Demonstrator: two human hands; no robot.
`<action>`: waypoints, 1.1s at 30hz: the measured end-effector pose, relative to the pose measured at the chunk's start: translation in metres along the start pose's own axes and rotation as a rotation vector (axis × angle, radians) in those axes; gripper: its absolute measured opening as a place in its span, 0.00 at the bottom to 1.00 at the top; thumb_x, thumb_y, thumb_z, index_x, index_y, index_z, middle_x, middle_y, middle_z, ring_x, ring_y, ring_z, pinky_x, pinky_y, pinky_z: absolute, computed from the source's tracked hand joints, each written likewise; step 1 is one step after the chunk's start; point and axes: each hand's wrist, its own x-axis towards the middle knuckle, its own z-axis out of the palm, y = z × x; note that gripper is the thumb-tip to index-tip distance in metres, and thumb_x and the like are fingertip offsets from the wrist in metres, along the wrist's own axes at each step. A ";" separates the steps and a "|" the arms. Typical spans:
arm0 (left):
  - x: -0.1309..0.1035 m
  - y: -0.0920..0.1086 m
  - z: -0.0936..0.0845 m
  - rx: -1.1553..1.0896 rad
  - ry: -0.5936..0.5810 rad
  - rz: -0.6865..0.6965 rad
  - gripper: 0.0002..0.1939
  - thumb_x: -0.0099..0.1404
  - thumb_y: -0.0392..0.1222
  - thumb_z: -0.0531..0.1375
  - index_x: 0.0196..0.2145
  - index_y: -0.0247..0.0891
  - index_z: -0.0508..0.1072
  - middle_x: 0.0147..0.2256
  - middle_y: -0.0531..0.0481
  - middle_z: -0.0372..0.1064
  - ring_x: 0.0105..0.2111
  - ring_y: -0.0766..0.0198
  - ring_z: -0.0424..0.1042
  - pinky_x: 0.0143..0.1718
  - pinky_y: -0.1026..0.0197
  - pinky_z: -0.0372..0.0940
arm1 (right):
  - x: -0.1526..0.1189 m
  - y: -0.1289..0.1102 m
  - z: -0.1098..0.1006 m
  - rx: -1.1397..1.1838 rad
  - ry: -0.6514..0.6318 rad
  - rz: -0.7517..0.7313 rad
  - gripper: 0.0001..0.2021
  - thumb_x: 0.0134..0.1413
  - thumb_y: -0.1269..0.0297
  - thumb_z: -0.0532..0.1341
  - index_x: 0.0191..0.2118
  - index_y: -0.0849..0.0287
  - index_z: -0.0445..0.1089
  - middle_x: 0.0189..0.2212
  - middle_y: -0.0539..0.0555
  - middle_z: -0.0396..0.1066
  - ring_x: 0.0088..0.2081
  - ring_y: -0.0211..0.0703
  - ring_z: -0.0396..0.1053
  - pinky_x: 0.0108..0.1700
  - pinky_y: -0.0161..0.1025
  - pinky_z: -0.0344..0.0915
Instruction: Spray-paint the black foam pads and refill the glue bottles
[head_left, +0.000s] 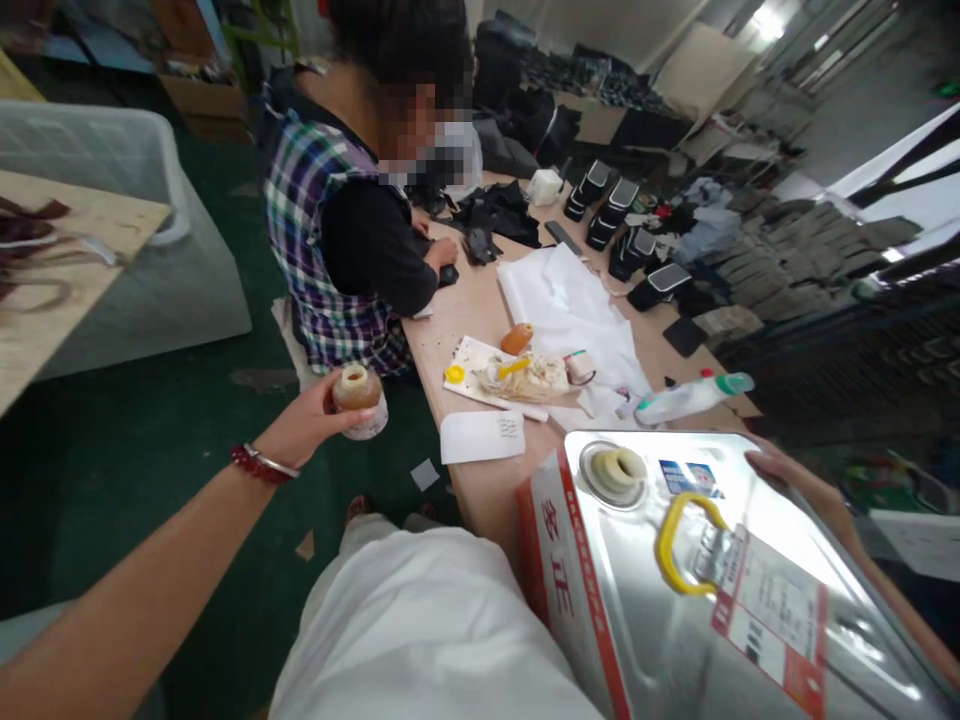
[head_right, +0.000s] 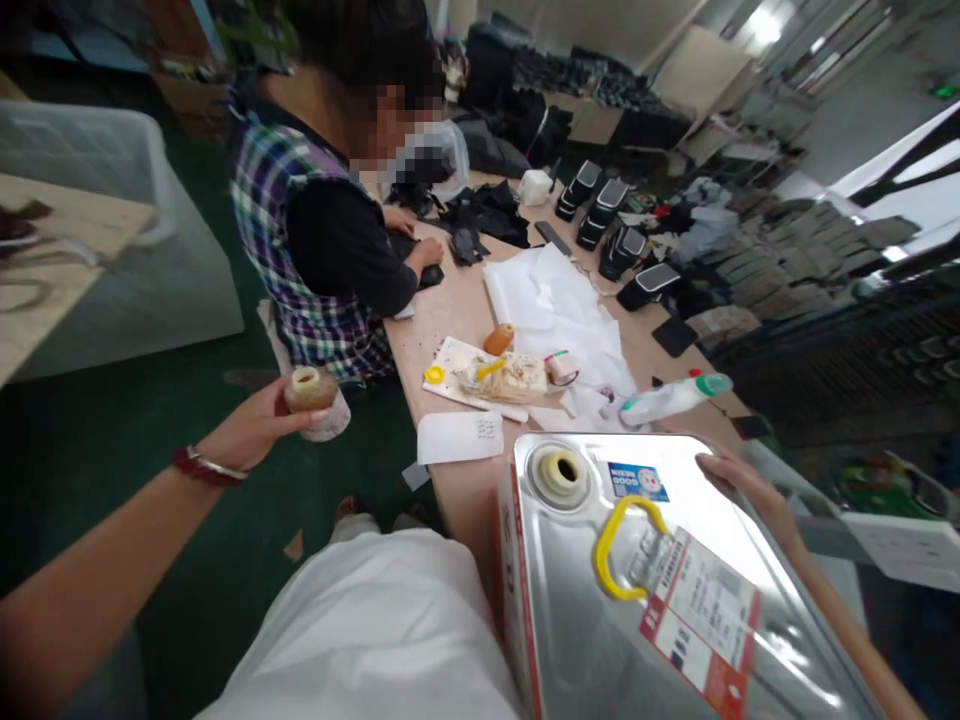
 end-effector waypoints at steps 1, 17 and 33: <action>0.001 -0.006 0.005 0.002 -0.010 -0.021 0.38 0.49 0.46 0.72 0.55 0.34 0.66 0.52 0.43 0.70 0.51 0.52 0.69 0.57 0.50 0.61 | -0.004 0.005 -0.002 0.021 0.045 0.028 0.22 0.49 0.42 0.55 0.44 0.47 0.74 0.46 0.58 0.75 0.55 0.64 0.67 0.55 0.47 0.67; -0.006 0.002 0.083 0.167 0.072 -0.191 0.33 0.49 0.50 0.72 0.51 0.44 0.67 0.50 0.51 0.73 0.54 0.50 0.68 0.58 0.51 0.61 | 0.037 0.099 -0.049 0.573 -0.199 0.122 0.11 0.54 0.57 0.59 0.42 0.41 0.76 0.52 0.51 0.72 0.56 0.61 0.66 0.52 0.45 0.65; -0.057 0.041 0.159 0.233 0.232 -0.145 0.31 0.47 0.50 0.72 0.48 0.47 0.70 0.49 0.50 0.74 0.54 0.48 0.69 0.58 0.49 0.61 | 0.114 0.109 -0.073 0.515 -0.546 -0.195 0.18 0.48 0.54 0.64 0.46 0.51 0.77 0.49 0.57 0.74 0.50 0.64 0.70 0.49 0.53 0.67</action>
